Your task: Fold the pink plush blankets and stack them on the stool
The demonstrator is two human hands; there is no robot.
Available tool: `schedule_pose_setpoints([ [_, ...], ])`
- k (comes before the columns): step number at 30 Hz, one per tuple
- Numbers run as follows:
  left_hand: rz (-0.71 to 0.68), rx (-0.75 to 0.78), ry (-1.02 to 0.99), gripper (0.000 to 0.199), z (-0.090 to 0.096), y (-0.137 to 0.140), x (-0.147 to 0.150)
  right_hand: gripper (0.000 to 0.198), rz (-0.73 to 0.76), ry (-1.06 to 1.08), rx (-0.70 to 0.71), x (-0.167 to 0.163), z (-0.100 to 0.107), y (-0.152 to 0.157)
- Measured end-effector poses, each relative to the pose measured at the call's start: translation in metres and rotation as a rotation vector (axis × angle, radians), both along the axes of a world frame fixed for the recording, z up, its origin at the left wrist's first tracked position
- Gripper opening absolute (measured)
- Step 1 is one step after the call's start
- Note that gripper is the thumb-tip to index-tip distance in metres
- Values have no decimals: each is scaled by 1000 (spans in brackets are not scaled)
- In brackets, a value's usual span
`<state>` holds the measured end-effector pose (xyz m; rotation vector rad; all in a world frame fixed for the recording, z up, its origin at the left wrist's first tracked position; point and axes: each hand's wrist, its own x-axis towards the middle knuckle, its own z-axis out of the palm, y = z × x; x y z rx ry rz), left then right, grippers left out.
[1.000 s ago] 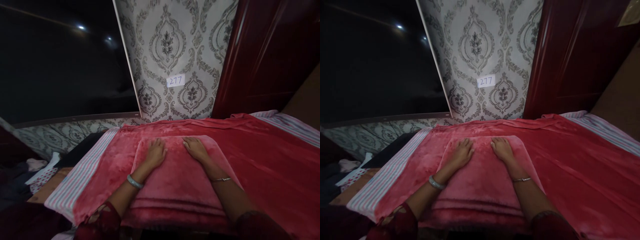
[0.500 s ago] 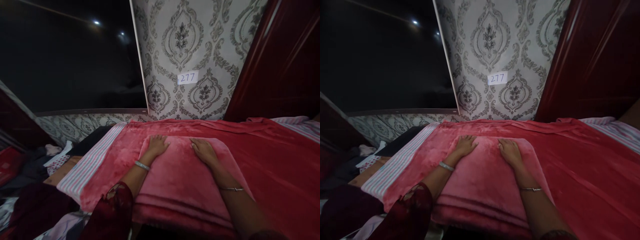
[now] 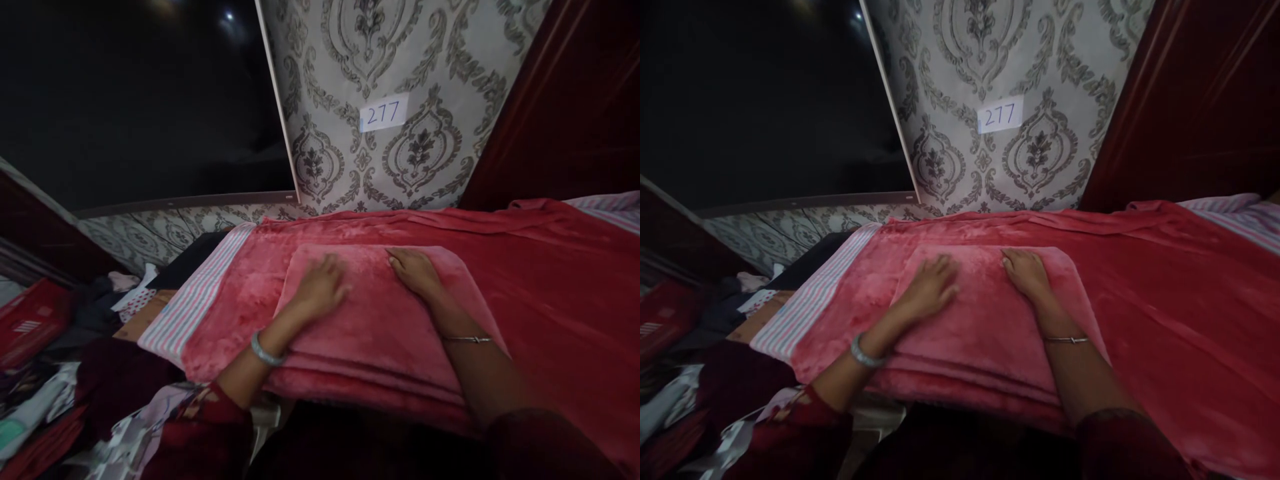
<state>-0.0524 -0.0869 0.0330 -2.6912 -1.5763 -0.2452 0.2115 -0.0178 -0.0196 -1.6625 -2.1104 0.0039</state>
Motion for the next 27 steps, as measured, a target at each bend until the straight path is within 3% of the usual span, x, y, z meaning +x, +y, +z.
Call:
schedule_pose_setpoints([
  [2, -222, -45, -17, 65, -11, -32, 6, 48, 7, 2, 6, 1, -2, 1],
  [4, -272, -57, -16, 65, -24, -57, 7, 48, 8, 9, 10, 1, -2, 2],
  [11, -45, 80, 25, 67, -50, -90, -29, 50, -7, 3, 8, 0, -1, -2],
  [15, -47, 180, 46, 76, -59, -105, -61, 51, 0, -14, 5, 3, -3, 1],
  [19, -93, 187, 56, 81, -63, -112, -89, 52, 43, -33, -12, 14, -8, -7],
  [22, -116, 157, 43, 79, -62, -110, -103, 57, 107, -47, -50, 30, -13, -40],
  [27, -180, 119, -10, 88, -62, -108, -114, 64, 203, -70, -78, 68, -29, -140],
])
